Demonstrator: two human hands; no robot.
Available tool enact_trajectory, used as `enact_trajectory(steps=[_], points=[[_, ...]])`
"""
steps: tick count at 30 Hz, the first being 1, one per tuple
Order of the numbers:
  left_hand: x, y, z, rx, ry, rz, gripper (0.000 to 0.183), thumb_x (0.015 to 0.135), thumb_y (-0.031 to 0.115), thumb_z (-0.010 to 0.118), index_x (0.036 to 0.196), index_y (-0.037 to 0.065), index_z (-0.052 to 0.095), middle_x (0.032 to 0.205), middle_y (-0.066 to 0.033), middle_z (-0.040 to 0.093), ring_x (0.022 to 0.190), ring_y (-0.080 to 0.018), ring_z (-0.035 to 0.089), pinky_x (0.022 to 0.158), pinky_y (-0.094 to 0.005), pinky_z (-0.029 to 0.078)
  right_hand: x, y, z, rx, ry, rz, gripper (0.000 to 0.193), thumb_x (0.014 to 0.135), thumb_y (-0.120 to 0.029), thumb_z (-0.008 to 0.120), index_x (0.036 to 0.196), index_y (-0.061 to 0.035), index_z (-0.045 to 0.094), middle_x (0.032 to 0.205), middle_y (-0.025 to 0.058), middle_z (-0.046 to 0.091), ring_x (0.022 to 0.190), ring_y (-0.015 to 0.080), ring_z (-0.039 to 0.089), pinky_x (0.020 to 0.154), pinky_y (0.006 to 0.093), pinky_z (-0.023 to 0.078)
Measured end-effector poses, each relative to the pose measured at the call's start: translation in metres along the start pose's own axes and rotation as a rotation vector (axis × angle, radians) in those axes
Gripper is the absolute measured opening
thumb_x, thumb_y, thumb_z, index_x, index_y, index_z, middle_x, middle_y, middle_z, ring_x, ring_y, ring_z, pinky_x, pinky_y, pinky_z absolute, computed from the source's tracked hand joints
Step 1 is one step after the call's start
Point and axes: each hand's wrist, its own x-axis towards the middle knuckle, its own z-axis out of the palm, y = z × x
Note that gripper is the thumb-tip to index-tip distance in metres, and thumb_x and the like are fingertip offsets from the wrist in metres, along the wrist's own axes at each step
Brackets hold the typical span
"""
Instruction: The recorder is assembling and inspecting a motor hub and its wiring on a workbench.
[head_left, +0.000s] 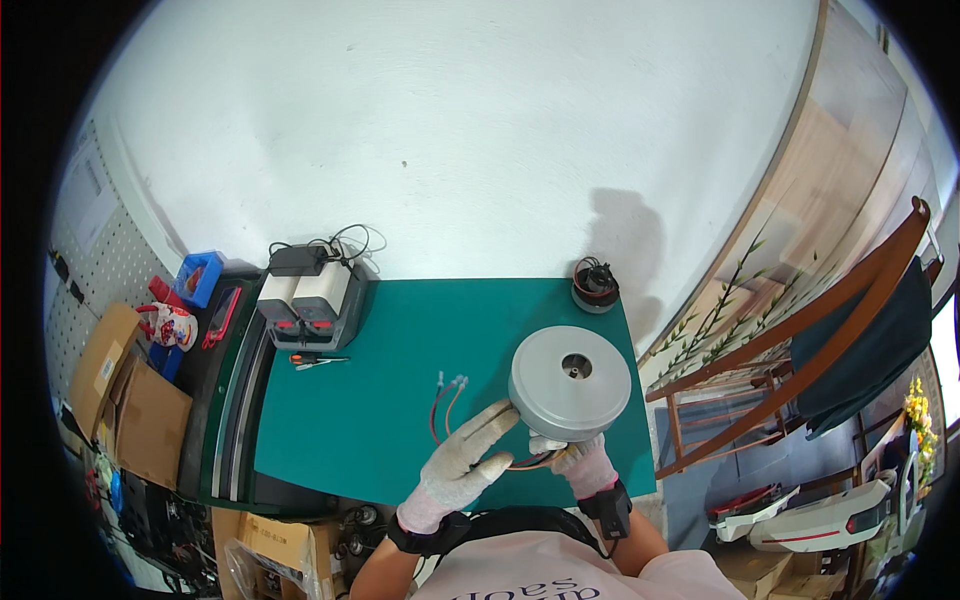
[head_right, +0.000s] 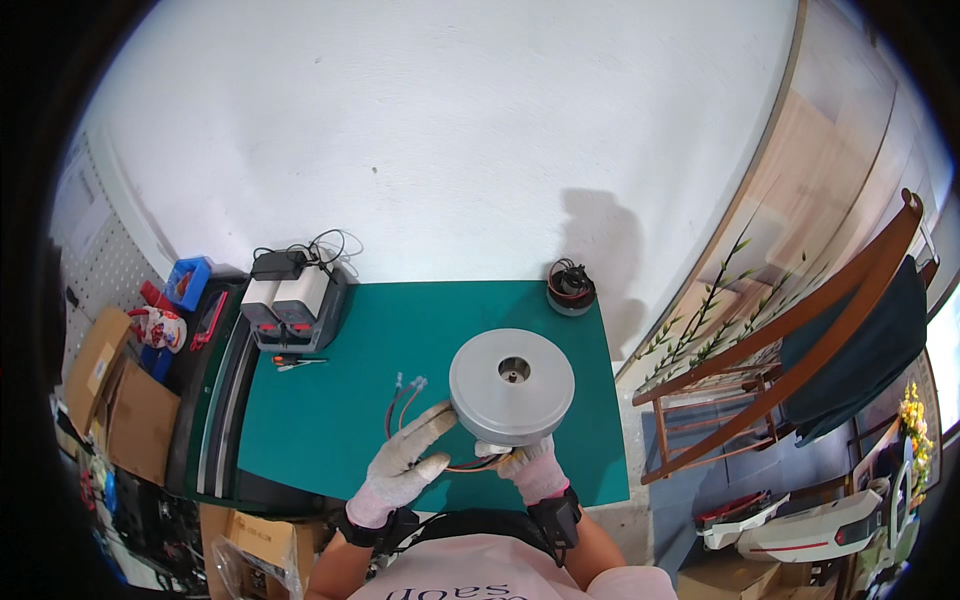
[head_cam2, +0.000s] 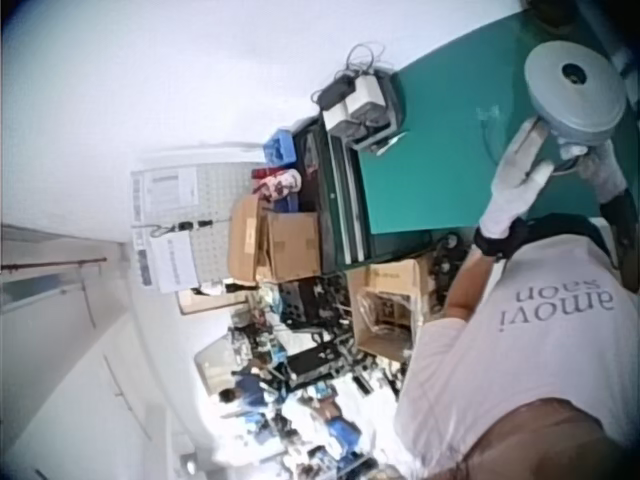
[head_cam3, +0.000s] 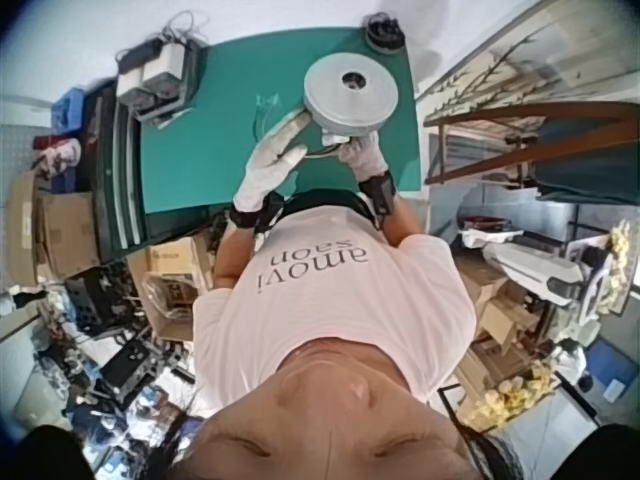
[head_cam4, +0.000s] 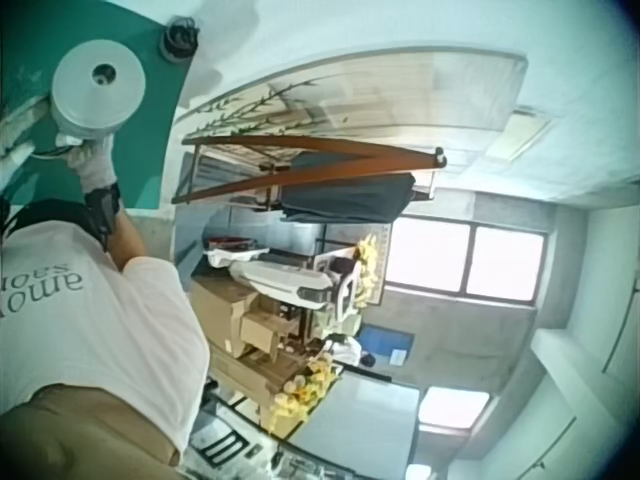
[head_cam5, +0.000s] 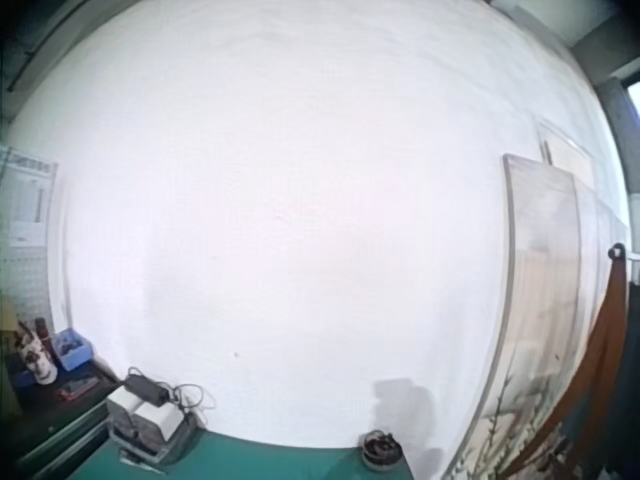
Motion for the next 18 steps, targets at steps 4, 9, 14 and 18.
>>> enact_trajectory(steps=[4, 9, 14, 18], points=[[-0.003, -0.004, -0.002, -0.017, 0.016, -0.026, 0.046, 0.087, 0.024, 0.052, 0.124, -0.002, 0.046, 0.13, -0.0225, 0.043, 0.119, -0.0357, 0.044, 0.1, -0.0378, 0.035, 0.008, 0.005, 0.019, 1.36, 0.408, 0.407, 0.033, 0.089, -0.017, 0.049, 0.121, -0.0068, 0.047, 0.112, 0.0081, 0.058, 0.099, 0.0215, 0.059, 0.083, 0.0331, 0.051], [-0.002, -0.007, -0.028, 0.481, 0.153, 0.103, 0.028, 0.08, 0.01, 0.054, 0.107, 0.008, 0.06, 0.106, -0.0112, 0.058, 0.096, -0.0292, 0.057, 0.082, -0.0386, 0.045, 0.03, -0.032, -0.012, 1.593, 0.462, 0.551, 0.032, 0.091, -0.023, 0.05, 0.117, -0.0045, 0.048, 0.112, 0.0084, 0.057, 0.099, 0.0206, 0.059, 0.084, 0.0368, 0.052], [0.031, 0.02, -0.032, 1.151, 0.097, 0.552, 0.033, 0.069, 0.012, 0.06, 0.098, 0.027, 0.058, 0.084, -0.0007, 0.045, 0.072, -0.0172, 0.05, 0.065, -0.0298, 0.045, 0.028, -0.048, -0.025, 1.39, 0.359, 0.531, 0.031, 0.09, -0.022, 0.051, 0.115, -0.0036, 0.048, 0.107, 0.0076, 0.058, 0.096, 0.0166, 0.059, 0.082, 0.0312, 0.051], [0.04, 0.032, -0.034, 1.204, -0.072, 0.593, 0.033, 0.067, 0.013, 0.06, 0.097, 0.026, 0.059, 0.081, 0.0007, 0.044, 0.072, -0.0157, 0.05, 0.064, -0.0293, 0.044, 0.027, -0.054, -0.032, 1.29, 0.303, 0.51, 0.037, 0.088, -0.024, 0.055, 0.117, -0.0021, 0.047, 0.105, 0.0068, 0.057, 0.093, 0.0144, 0.059, 0.08, 0.0277, 0.05]])
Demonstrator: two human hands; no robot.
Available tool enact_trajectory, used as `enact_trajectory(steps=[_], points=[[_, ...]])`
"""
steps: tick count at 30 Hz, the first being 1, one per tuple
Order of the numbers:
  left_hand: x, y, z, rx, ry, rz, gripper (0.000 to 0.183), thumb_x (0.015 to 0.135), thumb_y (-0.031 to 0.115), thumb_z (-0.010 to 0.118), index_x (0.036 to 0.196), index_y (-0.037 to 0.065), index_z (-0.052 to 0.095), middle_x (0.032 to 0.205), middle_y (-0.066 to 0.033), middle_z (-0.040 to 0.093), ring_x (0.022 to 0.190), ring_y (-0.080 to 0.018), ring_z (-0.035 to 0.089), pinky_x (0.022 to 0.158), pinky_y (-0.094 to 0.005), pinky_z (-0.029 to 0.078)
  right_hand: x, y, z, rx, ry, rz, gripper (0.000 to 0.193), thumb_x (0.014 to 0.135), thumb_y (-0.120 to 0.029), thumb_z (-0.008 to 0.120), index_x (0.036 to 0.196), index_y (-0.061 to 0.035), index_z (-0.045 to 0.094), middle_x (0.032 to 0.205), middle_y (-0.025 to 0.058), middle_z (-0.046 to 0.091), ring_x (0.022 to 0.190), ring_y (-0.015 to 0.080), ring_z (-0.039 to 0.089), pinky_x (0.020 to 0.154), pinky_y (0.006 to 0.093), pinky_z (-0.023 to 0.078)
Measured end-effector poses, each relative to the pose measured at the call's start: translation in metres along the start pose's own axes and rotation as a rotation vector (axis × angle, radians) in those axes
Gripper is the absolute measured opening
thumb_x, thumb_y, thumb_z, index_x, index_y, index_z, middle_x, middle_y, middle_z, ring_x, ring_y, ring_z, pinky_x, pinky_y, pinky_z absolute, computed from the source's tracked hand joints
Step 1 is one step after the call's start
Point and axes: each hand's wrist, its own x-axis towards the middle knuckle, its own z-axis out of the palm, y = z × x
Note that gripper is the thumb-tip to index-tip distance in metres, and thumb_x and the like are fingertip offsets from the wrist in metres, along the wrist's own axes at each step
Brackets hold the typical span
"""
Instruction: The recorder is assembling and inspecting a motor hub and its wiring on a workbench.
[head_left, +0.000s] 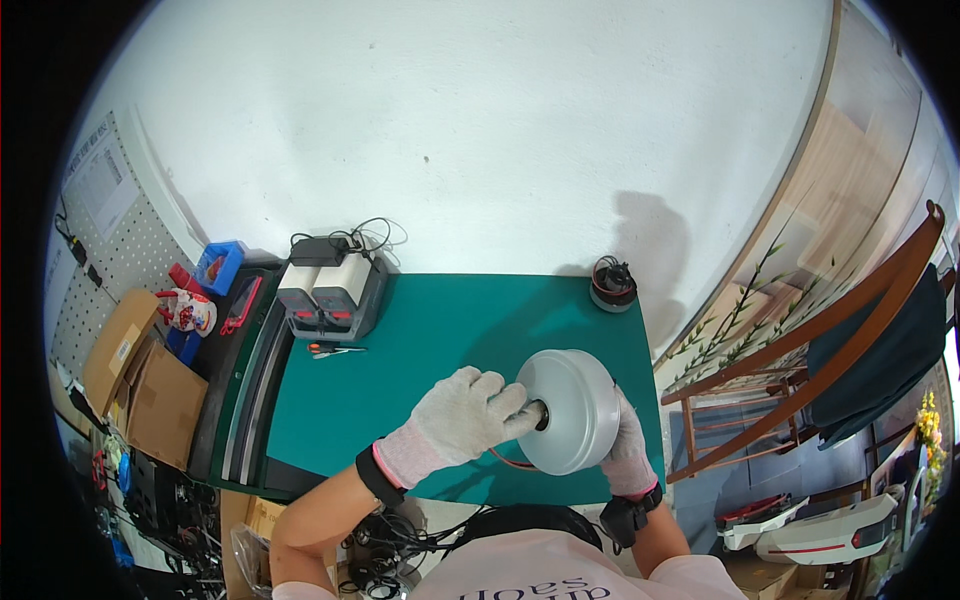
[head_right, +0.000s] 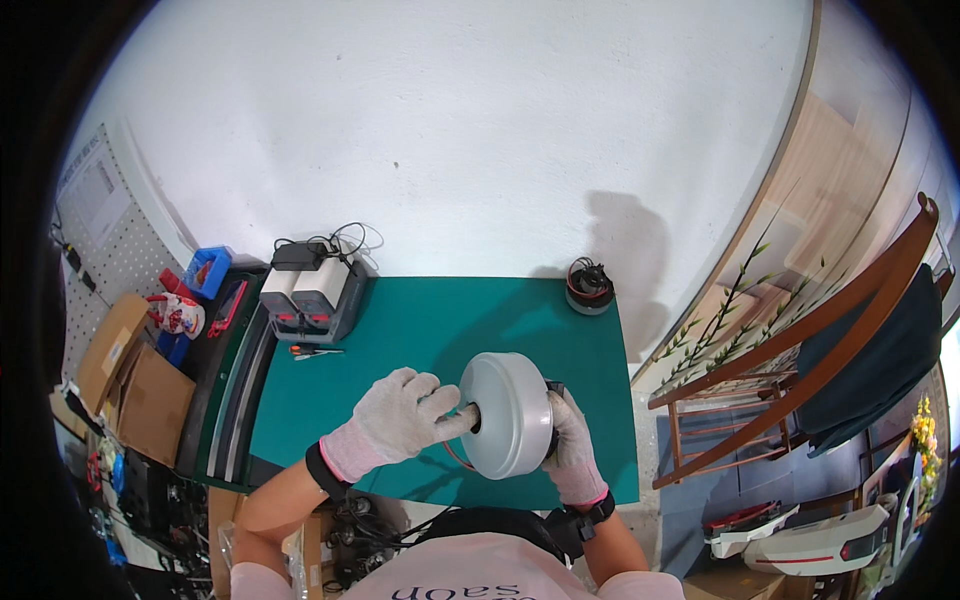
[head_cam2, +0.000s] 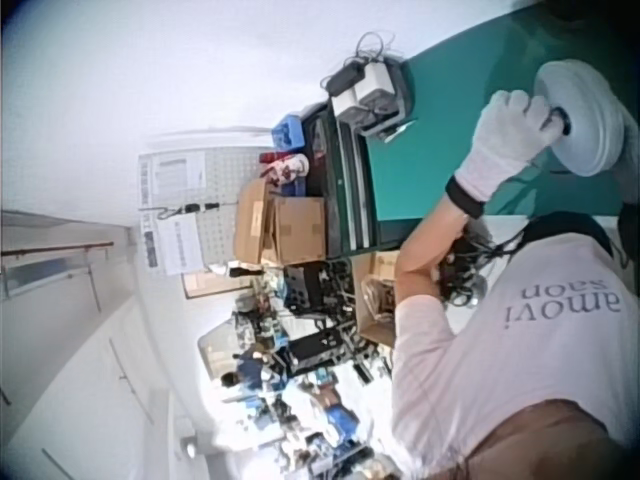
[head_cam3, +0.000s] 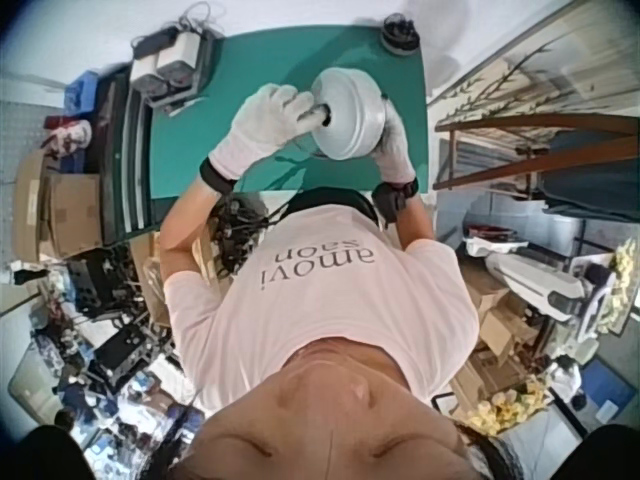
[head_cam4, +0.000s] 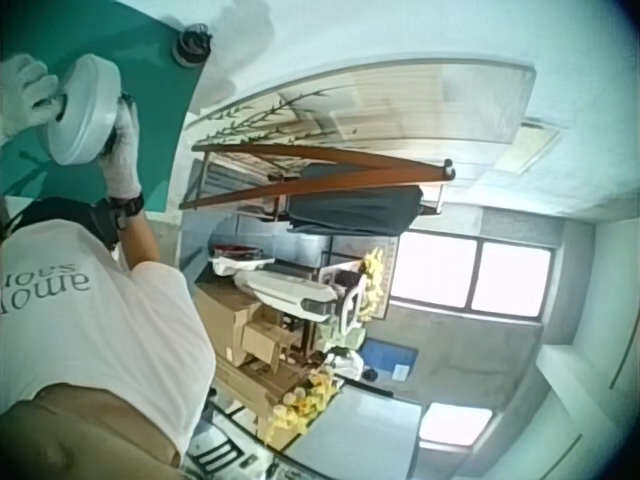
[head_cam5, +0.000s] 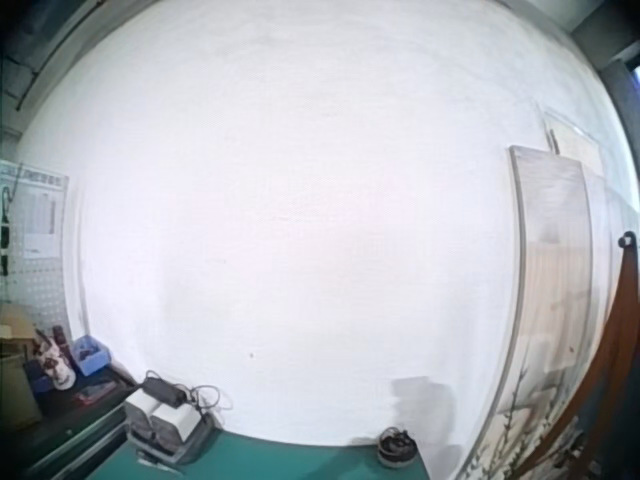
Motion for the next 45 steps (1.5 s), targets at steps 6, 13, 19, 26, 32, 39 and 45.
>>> enact_trajectory(steps=[6, 13, 19, 26, 32, 39, 45], points=[[0.01, 0.02, -0.013, -1.338, -0.449, -0.593, 0.032, 0.081, 0.016, 0.055, 0.111, 0.007, 0.051, 0.055, -0.0004, 0.039, 0.052, -0.0145, 0.043, 0.055, -0.0295, 0.038, -0.003, -0.014, 0.011, -0.238, 0.001, -0.17, 0.058, 0.083, -0.031, 0.063, 0.125, 0.0014, 0.041, 0.104, 0.0072, 0.055, 0.092, 0.0134, 0.057, 0.08, 0.026, 0.049], [0.002, 0.036, -0.01, -2.743, -0.066, -0.724, 0.049, 0.086, 0.016, 0.05, 0.128, -0.003, 0.034, 0.066, -0.005, 0.048, 0.05, -0.0128, 0.04, 0.053, -0.0248, 0.035, -0.003, -0.018, 0.012, -0.228, -0.03, -0.349, 0.066, 0.078, -0.036, 0.066, 0.125, 0.0014, 0.04, 0.106, 0.0079, 0.054, 0.096, 0.0157, 0.055, 0.086, 0.0273, 0.046], [0.018, -0.001, -0.015, -0.396, -0.114, -0.152, 0.044, 0.076, 0.011, 0.055, 0.118, 0.025, 0.052, 0.061, -0.0009, 0.049, 0.055, -0.0181, 0.051, 0.048, -0.0316, 0.04, 0.0, -0.016, -0.006, -0.029, -0.038, -0.129, 0.051, 0.083, -0.03, 0.06, 0.122, -0.0012, 0.044, 0.108, 0.0078, 0.055, 0.097, 0.0156, 0.056, 0.085, 0.0279, 0.047], [0.018, 0.016, -0.006, -0.077, -0.292, 0.081, 0.038, 0.08, 0.013, 0.054, 0.117, 0.017, 0.05, 0.064, -0.0013, 0.051, 0.057, -0.0156, 0.052, 0.047, -0.029, 0.039, -0.002, -0.018, 0.002, -0.05, -0.029, -0.089, 0.045, 0.086, -0.025, 0.053, 0.122, -0.0007, 0.043, 0.111, 0.01, 0.055, 0.098, 0.0175, 0.057, 0.085, 0.0295, 0.048], [0.014, 0.034, -0.015, -1.819, -0.326, -0.655, 0.051, 0.087, 0.009, 0.046, 0.135, 0.016, 0.031, 0.07, -0.007, 0.053, 0.063, -0.0157, 0.052, 0.052, -0.0272, 0.039, 0.002, -0.011, -0.006, -0.029, -0.059, -0.283, 0.049, 0.086, -0.025, 0.054, 0.125, -0.0005, 0.041, 0.113, 0.0117, 0.054, 0.1, 0.0191, 0.057, 0.086, 0.0328, 0.049], [0.019, 0.003, -0.007, -0.388, -0.192, -0.113, 0.047, 0.078, 0.004, 0.052, 0.122, 0.02, 0.049, 0.071, -0.0012, 0.054, 0.063, -0.0148, 0.055, 0.051, -0.0286, 0.04, -0.004, -0.01, -0.004, -0.037, -0.071, -0.284, 0.047, 0.085, -0.028, 0.056, 0.124, -0.0041, 0.043, 0.114, 0.0105, 0.055, 0.1, 0.0207, 0.058, 0.086, 0.0339, 0.05], [0.024, 0.01, -0.005, -0.421, -0.359, -0.062, 0.046, 0.08, 0.017, 0.058, 0.123, 0.012, 0.044, 0.07, -0.0072, 0.056, 0.064, -0.0195, 0.058, 0.051, -0.0296, 0.043, -0.004, -0.01, -0.01, 0.032, -0.1, -0.218, 0.046, 0.085, -0.027, 0.054, 0.124, -0.0042, 0.043, 0.115, 0.0108, 0.055, 0.101, 0.0208, 0.058, 0.085, 0.0334, 0.05]])
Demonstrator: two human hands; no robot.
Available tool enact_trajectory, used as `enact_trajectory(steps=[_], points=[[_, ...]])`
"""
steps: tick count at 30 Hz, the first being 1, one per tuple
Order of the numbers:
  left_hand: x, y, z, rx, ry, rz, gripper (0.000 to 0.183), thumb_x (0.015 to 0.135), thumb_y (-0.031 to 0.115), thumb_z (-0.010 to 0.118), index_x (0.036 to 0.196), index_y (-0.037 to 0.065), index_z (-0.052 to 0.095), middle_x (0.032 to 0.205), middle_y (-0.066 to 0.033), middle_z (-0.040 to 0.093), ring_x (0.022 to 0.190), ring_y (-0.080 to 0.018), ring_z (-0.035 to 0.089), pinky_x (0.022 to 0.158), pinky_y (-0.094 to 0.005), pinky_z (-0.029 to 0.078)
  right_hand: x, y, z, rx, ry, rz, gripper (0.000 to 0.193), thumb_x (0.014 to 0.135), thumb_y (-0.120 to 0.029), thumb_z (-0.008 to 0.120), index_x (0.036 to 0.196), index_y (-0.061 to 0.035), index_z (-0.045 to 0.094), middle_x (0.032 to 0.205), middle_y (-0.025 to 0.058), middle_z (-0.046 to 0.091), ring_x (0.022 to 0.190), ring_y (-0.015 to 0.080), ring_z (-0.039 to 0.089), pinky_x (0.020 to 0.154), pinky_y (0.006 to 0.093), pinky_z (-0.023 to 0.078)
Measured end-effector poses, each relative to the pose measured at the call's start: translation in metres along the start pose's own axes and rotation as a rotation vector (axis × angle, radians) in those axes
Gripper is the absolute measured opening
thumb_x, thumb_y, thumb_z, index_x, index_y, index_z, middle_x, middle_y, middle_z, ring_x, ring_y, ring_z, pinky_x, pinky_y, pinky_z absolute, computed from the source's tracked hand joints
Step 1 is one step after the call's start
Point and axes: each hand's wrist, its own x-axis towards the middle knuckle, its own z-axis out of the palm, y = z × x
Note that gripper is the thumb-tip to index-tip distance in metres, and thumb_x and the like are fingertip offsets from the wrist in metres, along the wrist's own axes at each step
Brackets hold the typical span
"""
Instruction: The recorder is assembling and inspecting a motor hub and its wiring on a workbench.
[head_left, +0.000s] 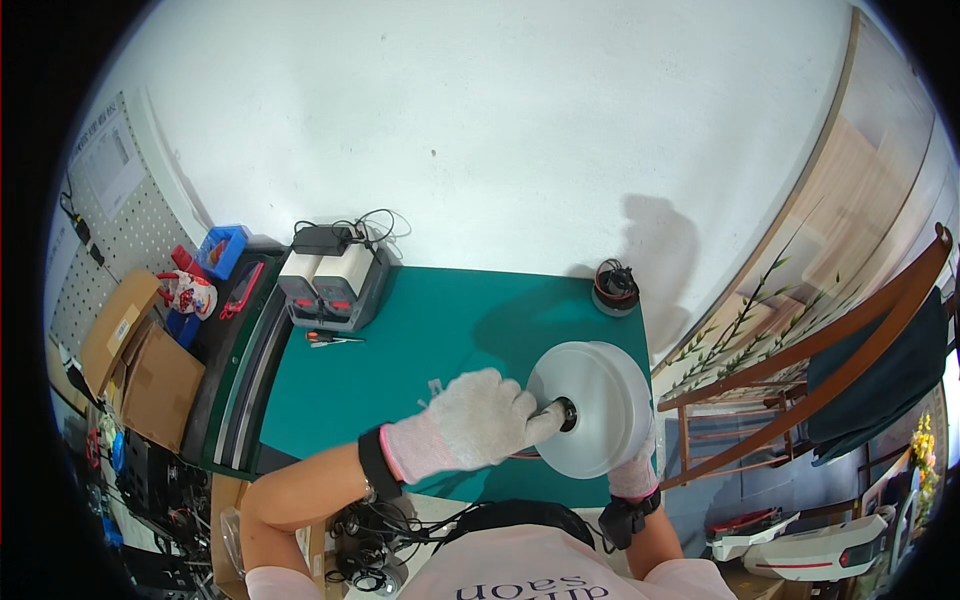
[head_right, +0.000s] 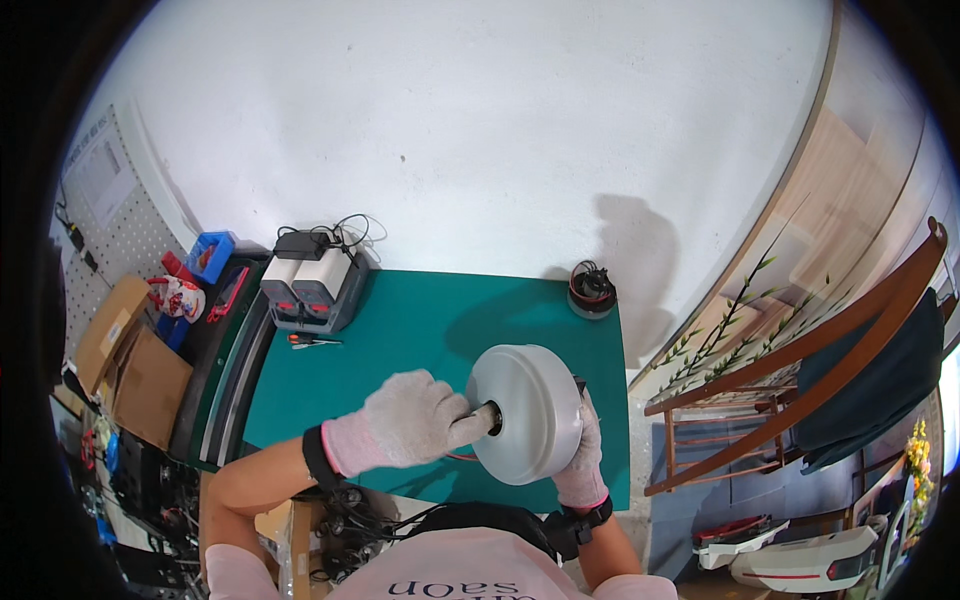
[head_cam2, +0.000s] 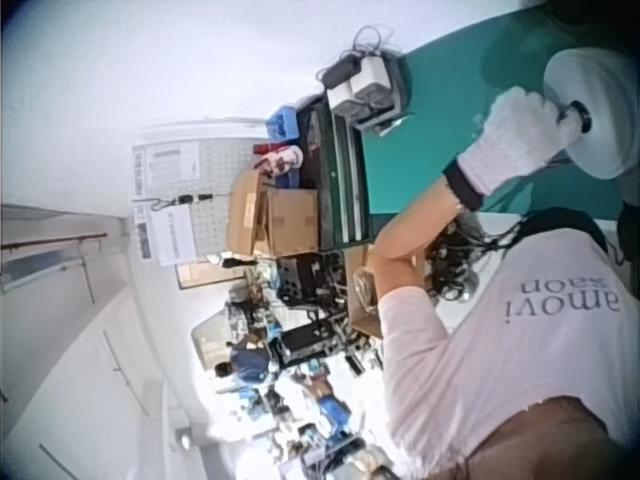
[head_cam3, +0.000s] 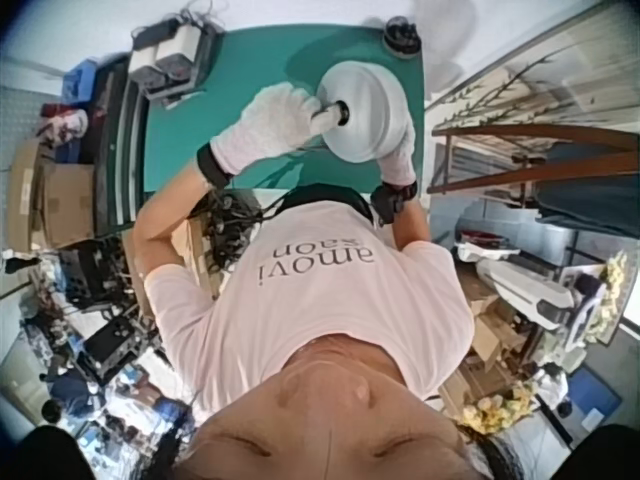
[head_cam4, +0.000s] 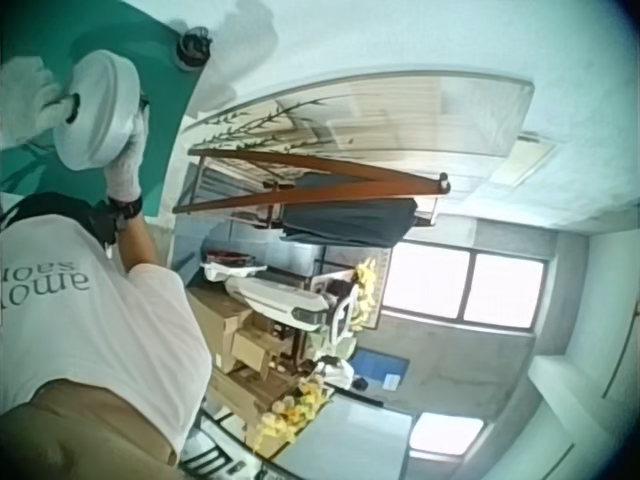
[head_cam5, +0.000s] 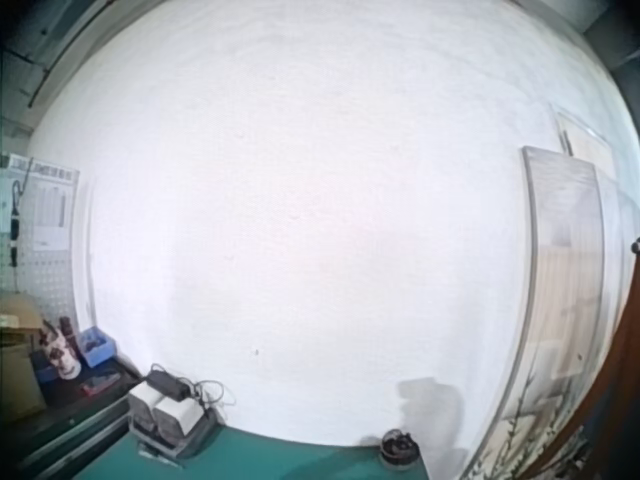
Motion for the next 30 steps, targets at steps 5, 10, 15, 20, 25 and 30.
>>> enact_trajectory(steps=[5, 10, 15, 20, 25, 30], points=[[-0.01, 0.023, 0.02, -2.285, -0.107, -0.221, 0.06, 0.088, 0.013, 0.049, 0.14, 0.011, 0.018, 0.079, -0.012, 0.057, 0.067, -0.0177, 0.057, 0.053, -0.0233, 0.038, 0.004, 0.001, 0.003, -0.147, 0.032, -0.087, 0.048, 0.085, -0.027, 0.055, 0.125, -0.0037, 0.042, 0.115, 0.0106, 0.054, 0.1, 0.0204, 0.058, 0.086, 0.0332, 0.049], [-0.012, 0.025, 0.013, -2.273, -0.026, -0.188, 0.057, 0.088, 0.012, 0.048, 0.14, 0.021, 0.025, 0.079, -0.0114, 0.059, 0.068, -0.0201, 0.059, 0.051, -0.0256, 0.038, 0.004, 0.005, -0.004, 0.024, 0.066, -0.017, 0.047, 0.085, -0.025, 0.055, 0.125, -0.0037, 0.042, 0.114, 0.0101, 0.054, 0.1, 0.02, 0.058, 0.085, 0.0324, 0.05], [-0.005, -0.005, 0.008, -0.182, 0.151, -0.052, 0.033, 0.083, 0.013, 0.052, 0.116, 0.018, 0.052, 0.073, -0.004, 0.058, 0.062, -0.0178, 0.057, 0.047, -0.0295, 0.037, 0.004, 0.001, 0.001, 0.017, 0.054, -0.013, 0.042, 0.085, -0.02, 0.055, 0.122, -0.0028, 0.045, 0.113, 0.0098, 0.055, 0.099, 0.0195, 0.058, 0.085, 0.0324, 0.05], [-0.004, -0.001, 0.014, 0.301, 0.111, 0.072, 0.025, 0.084, 0.022, 0.054, 0.108, 0.014, 0.051, 0.069, -0.0028, 0.055, 0.058, -0.0157, 0.053, 0.049, -0.0288, 0.038, 0.004, 0.002, 0.009, -0.038, 0.041, -0.028, 0.041, 0.085, -0.018, 0.054, 0.122, -0.0022, 0.045, 0.114, 0.0112, 0.055, 0.099, 0.0198, 0.058, 0.085, 0.0332, 0.05], [-0.012, 0.031, 0.014, -1.779, -0.025, -0.253, 0.043, 0.09, 0.019, 0.047, 0.129, 0.01, 0.031, 0.074, -0.0083, 0.056, 0.065, -0.0169, 0.055, 0.052, -0.0256, 0.038, 0.007, 0.013, -0.02, -0.088, 0.154, 0.057, 0.041, 0.087, -0.021, 0.052, 0.123, -0.0025, 0.044, 0.116, 0.0117, 0.054, 0.103, 0.0212, 0.057, 0.087, 0.0342, 0.05], [-0.016, 0.024, 0.002, -2.064, -0.024, -0.224, 0.065, 0.09, 0.019, 0.046, 0.144, 0.008, 0.011, 0.081, -0.0155, 0.059, 0.067, -0.0196, 0.056, 0.053, -0.0238, 0.037, -0.003, 0.024, -0.021, 0.018, 0.008, -0.028, 0.045, 0.093, -0.033, 0.041, 0.128, -0.0039, 0.04, 0.124, 0.0116, 0.05, 0.108, 0.025, 0.055, 0.09, 0.0357, 0.048]])
